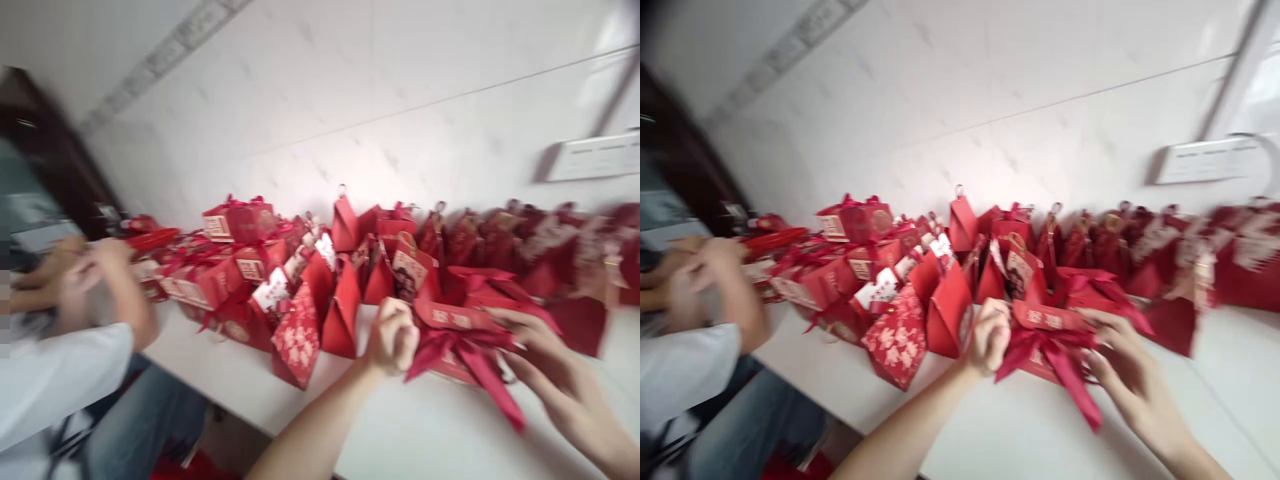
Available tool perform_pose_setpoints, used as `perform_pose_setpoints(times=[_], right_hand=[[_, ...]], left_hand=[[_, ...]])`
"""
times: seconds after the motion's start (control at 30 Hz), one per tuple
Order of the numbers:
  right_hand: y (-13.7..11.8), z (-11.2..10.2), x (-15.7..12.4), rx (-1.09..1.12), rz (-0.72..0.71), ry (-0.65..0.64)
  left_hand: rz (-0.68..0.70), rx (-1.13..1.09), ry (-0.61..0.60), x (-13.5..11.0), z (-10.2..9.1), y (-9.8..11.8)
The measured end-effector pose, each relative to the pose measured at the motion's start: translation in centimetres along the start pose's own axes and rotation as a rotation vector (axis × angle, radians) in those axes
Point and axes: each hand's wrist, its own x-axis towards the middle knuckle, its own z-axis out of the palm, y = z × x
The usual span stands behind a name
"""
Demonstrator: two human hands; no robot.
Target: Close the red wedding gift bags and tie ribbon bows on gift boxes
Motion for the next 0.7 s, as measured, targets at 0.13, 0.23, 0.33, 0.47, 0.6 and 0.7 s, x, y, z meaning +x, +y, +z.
perform_pose_setpoints(times=[0.13,0.23,0.33,0.47,0.6,0.7], right_hand=[[-0.8,0.1,0.3,-0.051,-0.051,-0.036],[-1.1,0.6,0.4,-0.027,-0.07,-0.018],[-1.2,0.8,0.3,-0.013,-0.038,-0.006],[-1.2,0.9,0.3,-0.022,-0.033,0.001],[-1.0,1.0,0.3,-0.06,-0.054,0.022],[-1.2,1.0,0.3,-0.075,-0.048,0.03]], left_hand=[[0.053,-0.109,-0.009,0.4,-0.1,-0.7],[0.096,-0.134,0.003,0.5,0.3,-1.1],[0.12,-0.109,0.021,0.5,0.4,-1.0],[0.142,-0.074,0.052,0.6,0.2,-0.8],[0.168,-0.065,0.066,0.8,0.1,-0.7],[0.17,-0.061,0.079,0.8,0.1,-0.6]])
